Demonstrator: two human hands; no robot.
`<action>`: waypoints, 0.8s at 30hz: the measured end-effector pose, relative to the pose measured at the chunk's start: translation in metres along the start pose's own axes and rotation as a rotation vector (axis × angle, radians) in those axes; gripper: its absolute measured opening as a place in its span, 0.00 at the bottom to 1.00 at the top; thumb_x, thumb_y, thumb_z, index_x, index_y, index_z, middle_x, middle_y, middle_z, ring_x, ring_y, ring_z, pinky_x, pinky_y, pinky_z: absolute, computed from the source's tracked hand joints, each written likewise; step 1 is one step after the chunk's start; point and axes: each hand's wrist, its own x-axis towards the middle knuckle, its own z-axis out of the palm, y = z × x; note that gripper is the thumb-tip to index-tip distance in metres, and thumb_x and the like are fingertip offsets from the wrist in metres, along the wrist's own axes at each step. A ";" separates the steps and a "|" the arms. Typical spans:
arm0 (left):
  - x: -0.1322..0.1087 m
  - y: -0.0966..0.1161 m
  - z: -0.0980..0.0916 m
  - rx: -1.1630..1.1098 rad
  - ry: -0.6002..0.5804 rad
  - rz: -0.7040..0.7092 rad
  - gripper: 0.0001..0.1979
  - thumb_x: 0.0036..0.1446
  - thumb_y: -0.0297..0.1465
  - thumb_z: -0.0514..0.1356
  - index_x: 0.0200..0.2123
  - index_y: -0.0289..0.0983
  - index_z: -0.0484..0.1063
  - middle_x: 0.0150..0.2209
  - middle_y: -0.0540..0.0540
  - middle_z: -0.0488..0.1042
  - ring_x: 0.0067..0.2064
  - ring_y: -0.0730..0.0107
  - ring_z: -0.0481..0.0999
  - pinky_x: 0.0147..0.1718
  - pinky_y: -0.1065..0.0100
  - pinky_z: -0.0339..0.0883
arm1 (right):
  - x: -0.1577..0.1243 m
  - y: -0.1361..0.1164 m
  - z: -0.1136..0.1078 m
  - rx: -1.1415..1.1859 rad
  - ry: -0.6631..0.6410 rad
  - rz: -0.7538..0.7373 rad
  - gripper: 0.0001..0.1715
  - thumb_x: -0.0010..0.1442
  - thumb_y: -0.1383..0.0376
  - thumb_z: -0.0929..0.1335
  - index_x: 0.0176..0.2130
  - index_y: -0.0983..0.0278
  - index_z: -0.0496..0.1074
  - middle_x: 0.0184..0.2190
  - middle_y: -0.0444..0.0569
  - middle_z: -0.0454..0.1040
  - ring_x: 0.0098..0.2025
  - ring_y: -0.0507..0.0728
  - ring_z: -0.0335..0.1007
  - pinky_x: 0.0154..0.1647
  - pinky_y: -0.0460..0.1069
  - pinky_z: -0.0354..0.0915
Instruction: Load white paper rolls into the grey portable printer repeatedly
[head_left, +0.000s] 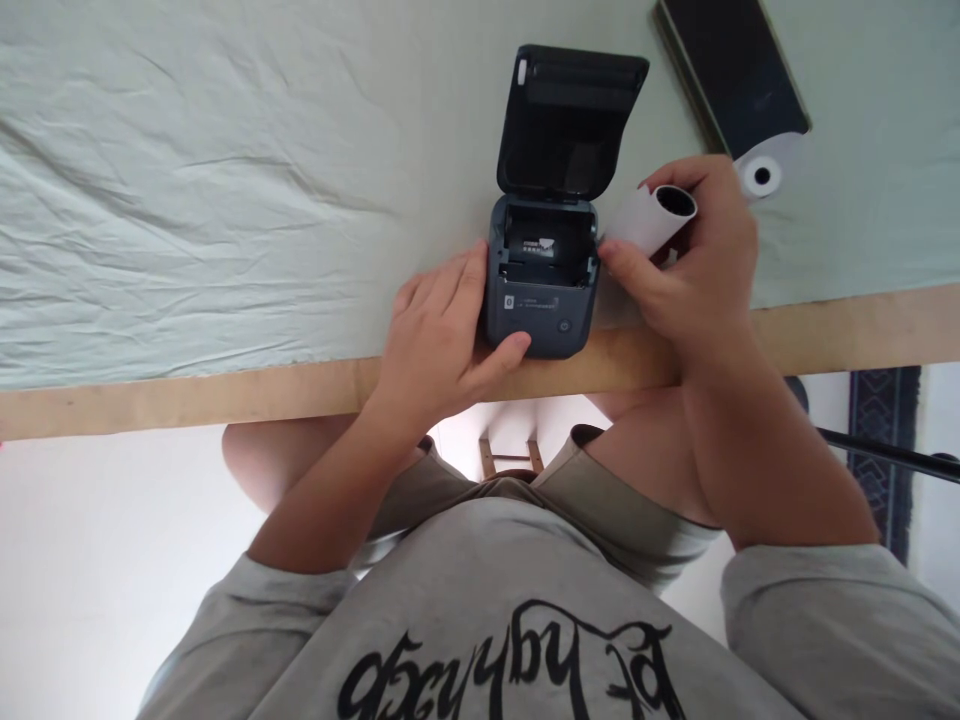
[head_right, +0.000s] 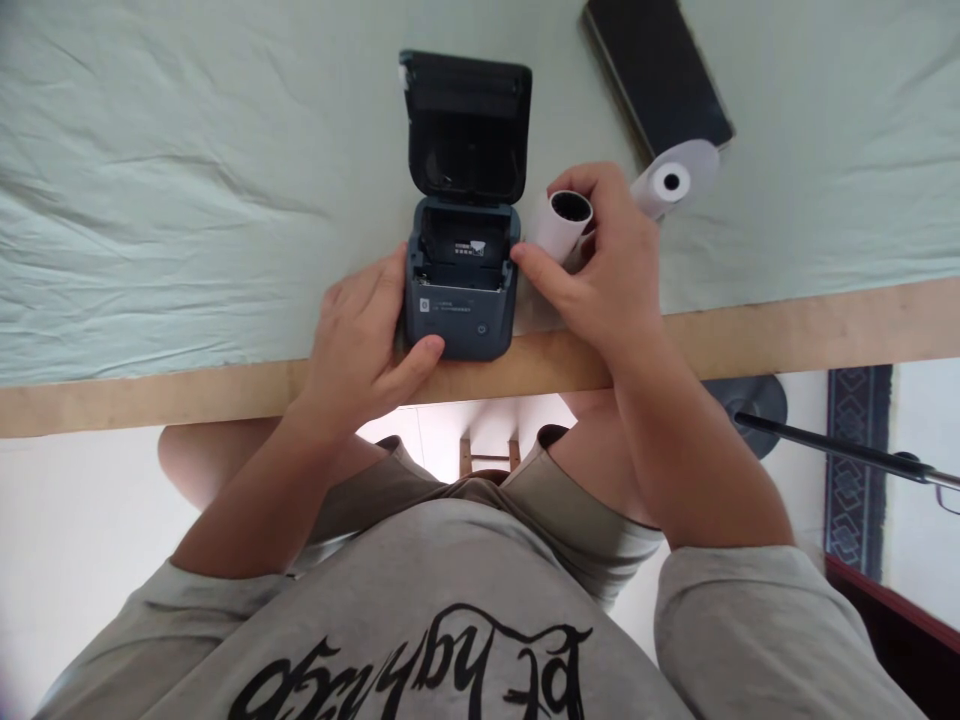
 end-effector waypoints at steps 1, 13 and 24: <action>0.000 0.000 0.000 -0.004 0.000 0.001 0.45 0.72 0.61 0.43 0.76 0.33 0.56 0.70 0.29 0.69 0.70 0.36 0.70 0.67 0.44 0.61 | 0.000 0.002 0.001 0.016 0.012 0.000 0.19 0.58 0.53 0.74 0.46 0.52 0.67 0.43 0.46 0.76 0.39 0.59 0.71 0.38 0.54 0.67; 0.000 0.001 0.002 -0.003 0.001 -0.007 0.44 0.71 0.60 0.45 0.75 0.34 0.57 0.70 0.29 0.70 0.69 0.36 0.70 0.67 0.43 0.61 | 0.002 -0.010 -0.006 -0.114 -0.133 -0.025 0.25 0.59 0.69 0.69 0.54 0.52 0.66 0.55 0.52 0.78 0.59 0.66 0.74 0.63 0.63 0.68; 0.001 0.002 -0.003 -0.015 -0.021 -0.007 0.43 0.72 0.58 0.46 0.75 0.34 0.57 0.70 0.29 0.70 0.69 0.36 0.71 0.67 0.43 0.61 | -0.005 0.012 -0.014 -0.107 0.145 -0.210 0.27 0.51 0.62 0.72 0.52 0.54 0.72 0.45 0.52 0.76 0.40 0.61 0.74 0.36 0.57 0.68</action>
